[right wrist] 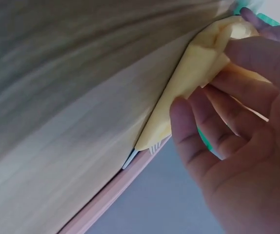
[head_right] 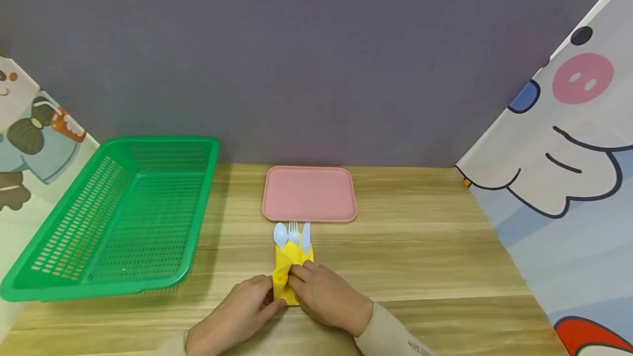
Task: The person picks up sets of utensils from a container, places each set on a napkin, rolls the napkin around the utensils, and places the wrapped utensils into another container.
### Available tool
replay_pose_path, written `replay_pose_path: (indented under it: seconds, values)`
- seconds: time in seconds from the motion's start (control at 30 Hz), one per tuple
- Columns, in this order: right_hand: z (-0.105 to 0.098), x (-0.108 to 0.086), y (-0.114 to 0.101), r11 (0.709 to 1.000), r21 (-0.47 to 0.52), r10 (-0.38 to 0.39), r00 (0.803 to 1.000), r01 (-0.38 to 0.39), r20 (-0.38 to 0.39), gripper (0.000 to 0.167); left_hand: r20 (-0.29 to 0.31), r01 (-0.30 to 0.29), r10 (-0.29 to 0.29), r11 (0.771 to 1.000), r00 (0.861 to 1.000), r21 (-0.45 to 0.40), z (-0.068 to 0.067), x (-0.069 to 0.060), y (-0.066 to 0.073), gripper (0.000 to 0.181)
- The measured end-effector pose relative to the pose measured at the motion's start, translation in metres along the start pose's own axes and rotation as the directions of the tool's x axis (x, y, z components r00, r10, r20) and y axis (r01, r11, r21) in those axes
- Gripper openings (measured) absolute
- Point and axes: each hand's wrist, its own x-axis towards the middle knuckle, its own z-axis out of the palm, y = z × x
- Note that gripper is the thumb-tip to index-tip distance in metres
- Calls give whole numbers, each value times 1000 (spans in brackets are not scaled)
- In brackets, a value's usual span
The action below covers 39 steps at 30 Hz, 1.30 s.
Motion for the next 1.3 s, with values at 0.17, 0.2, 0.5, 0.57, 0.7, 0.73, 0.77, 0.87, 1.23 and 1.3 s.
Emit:
replay_pose_path:
  seconds: [0.17,0.2,0.5,0.57,0.7,0.73,0.77,0.87,1.23,1.3]
  values:
    - [1,0,2,1000,28,2,1000,-1,-12,16,-16,-27,29,993,999,115,1,3,5,16]
    - [1,1,2,1000,30,3,1000,-3,-7,15,-16,-34,37,990,999,136,1,4,6,16]
    - [0,-1,3,989,143,41,999,-36,-31,11,-75,-106,147,913,986,394,12,7,13,17]
    - [1,-2,4,979,196,55,998,-46,-44,9,-80,-125,180,884,980,451,14,6,14,15]
    - [2,-3,8,936,341,100,995,-92,-6,23,-97,-177,278,807,956,563,19,6,14,17]
    - [2,-4,9,918,380,113,993,-111,18,30,-100,-190,303,788,948,586,20,6,14,17]
    - [2,-4,10,897,419,131,990,-138,46,36,-99,-202,326,767,940,609,20,6,14,17]
    - [1,-6,15,840,494,174,974,-222,142,46,-80,-231,369,721,926,654,22,7,15,16]
    - [-2,-18,28,671,705,182,973,-229,143,45,-40,-265,412,653,910,710,23,6,16,19]
    - [0,-19,28,667,708,206,970,-234,126,42,-35,-266,422,631,906,729,23,6,16,22]
